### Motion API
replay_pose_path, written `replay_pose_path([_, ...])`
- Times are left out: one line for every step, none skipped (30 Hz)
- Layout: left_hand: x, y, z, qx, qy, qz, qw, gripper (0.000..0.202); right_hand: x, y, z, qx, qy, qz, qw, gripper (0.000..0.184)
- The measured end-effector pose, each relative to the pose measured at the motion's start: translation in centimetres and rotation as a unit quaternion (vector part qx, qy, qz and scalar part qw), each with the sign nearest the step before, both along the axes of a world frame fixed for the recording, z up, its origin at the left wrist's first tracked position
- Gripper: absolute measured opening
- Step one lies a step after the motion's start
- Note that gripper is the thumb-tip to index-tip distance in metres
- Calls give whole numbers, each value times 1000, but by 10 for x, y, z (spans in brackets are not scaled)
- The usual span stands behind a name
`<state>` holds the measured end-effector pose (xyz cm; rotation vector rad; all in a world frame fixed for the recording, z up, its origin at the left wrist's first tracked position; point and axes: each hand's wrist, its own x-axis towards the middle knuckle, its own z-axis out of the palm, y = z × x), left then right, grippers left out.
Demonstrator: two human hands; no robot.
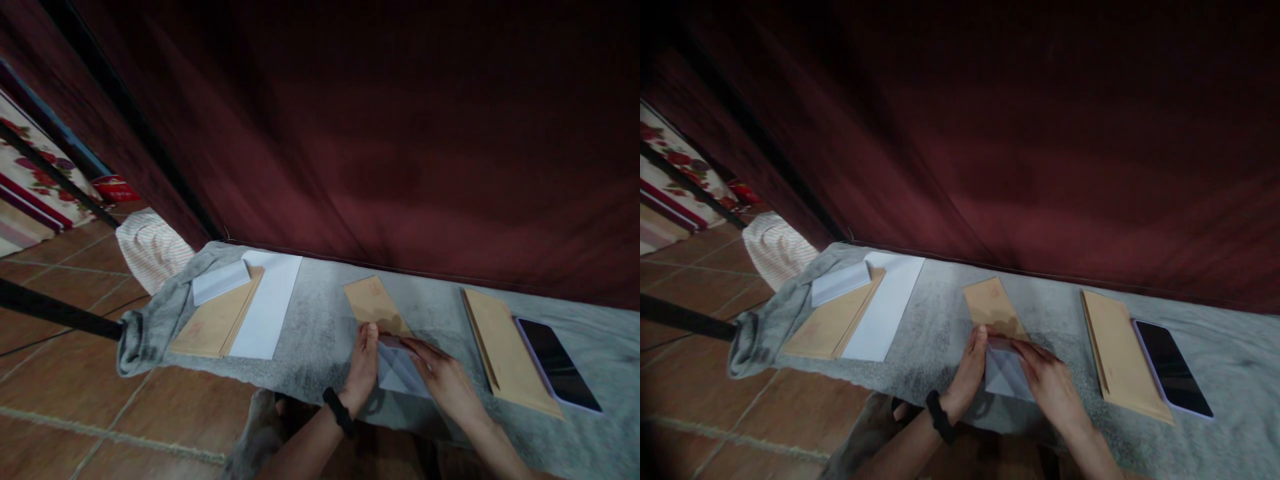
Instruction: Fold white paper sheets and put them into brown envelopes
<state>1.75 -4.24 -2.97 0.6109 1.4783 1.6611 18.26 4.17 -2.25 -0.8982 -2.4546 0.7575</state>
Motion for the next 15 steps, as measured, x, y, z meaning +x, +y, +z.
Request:
replay_pose_path([0, -1, 3, 2, -2, -15, 1000, 46, 3, 3, 3, -7, 6, -21, 1000, 33])
replay_pose_path([-1, -3, 6, 5, 6, -33, 999, 46, 6, 5, 5, -14, 12, -43, 999, 31])
replay_pose_path([-1, -5, 8, 10, 23, -52, 998, 44, 10, 7, 9, -23, 20, -64, 997, 31])
replay_pose_path([-1, -7, 11, 17, 47, -72, 996, 39, 13, 9, 11, -33, 28, -84, 996, 33])
replay_pose_path([-2, -9, 13, 23, 74, -89, 993, 34, 15, 11, 14, -47, 38, -100, 993, 36])
replay_pose_path([-2, -10, 14, 26, 96, -103, 990, 31, 17, 12, 16, -63, 46, -113, 991, 38])
replay_pose_path([-1, -11, 15, 25, 112, -112, 987, 29, 19, 13, 18, -83, 53, -120, 988, 40])
replay_pose_path([-1, -11, 15, 18, 119, -114, 986, 27, 20, 14, 19, -107, 57, -121, 985, 40])
replay_pose_path([-2, -11, 15, 7, 118, -110, 987, 22, 20, 16, 20, -134, 62, -119, 982, 40])
replay_pose_path([-2, -10, 15, -5, 105, -100, 989, 16, 20, 17, 20, -161, 72, -119, 977, 40])
replay_pose_path([-4, -9, 15, -15, 85, -84, 993, 10, 19, 19, 20, -185, 88, -123, 971, 40])
replay_pose_path([-7, -8, 15, -22, 62, -69, 995, 5, 18, 21, 20, -204, 111, -132, 964, 40])
replay_pose_path([-10, -6, 14, -26, 39, -54, 997, 4, 16, 23, 20, -221, 139, -145, 954, 42])
replay_pose_path([-14, -6, 14, -27, 19, -38, 999, 4, 15, 25, 20, -236, 171, -160, 943, 44])
replay_pose_path([-19, -5, 13, -27, 6, -30, 999, 3, 13, 26, 20, -251, 202, -173, 931, 48])
